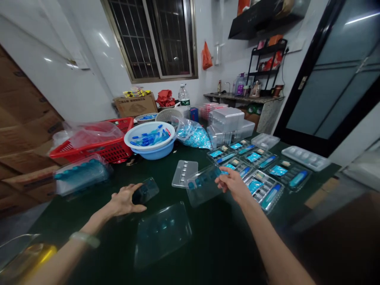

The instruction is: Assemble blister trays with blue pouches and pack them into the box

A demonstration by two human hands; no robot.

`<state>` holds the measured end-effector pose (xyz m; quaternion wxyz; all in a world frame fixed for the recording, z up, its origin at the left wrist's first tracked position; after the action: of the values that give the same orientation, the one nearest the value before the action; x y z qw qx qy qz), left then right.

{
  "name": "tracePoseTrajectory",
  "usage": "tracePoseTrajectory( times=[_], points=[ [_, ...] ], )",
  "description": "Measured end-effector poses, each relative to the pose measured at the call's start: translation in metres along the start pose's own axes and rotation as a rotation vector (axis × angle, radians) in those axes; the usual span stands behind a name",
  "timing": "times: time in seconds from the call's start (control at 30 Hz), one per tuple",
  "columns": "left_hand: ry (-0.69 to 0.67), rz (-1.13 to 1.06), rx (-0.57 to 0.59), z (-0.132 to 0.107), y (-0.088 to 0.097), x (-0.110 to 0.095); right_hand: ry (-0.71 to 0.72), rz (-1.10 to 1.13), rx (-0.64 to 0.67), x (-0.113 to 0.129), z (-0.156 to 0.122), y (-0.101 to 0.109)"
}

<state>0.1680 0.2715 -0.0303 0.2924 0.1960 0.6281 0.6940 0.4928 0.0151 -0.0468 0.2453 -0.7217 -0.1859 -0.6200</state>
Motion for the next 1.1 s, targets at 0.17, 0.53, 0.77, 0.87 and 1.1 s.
tracePoseTrajectory(
  times=[0.17,0.53,0.77,0.87,1.1],
  points=[
    [-0.305,-0.068,-0.082,-0.04,0.019,-0.086,-0.006,-0.112,-0.089,-0.021,-0.043,0.055],
    [-0.427,-0.25,-0.167,-0.079,-0.027,-0.087,-0.078,-0.02,-0.011,-0.049,-0.081,0.028],
    [0.459,-1.54,0.507,-0.136,-0.015,-0.13,-0.041,0.187,0.273,-0.021,-0.114,-0.01],
    [0.582,-1.984,0.947,-0.16,-0.007,-0.185,-0.047,0.104,0.431,-0.014,-0.129,-0.027],
    [0.662,-2.214,1.083,-0.189,-0.006,-0.217,0.049,-0.15,0.388,-0.019,-0.141,-0.034]
  ],
)
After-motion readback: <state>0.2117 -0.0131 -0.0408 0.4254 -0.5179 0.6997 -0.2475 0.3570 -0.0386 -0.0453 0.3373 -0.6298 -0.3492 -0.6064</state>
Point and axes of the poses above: each hand's wrist, its own z-axis towards the middle knuckle, its own y-axis out of the back of the hand, x = y × z, the point moved 4 cm from there along z, towards the middle knuckle, and after that the axes turned 12 degrees about -x, right-handed, at the moved point
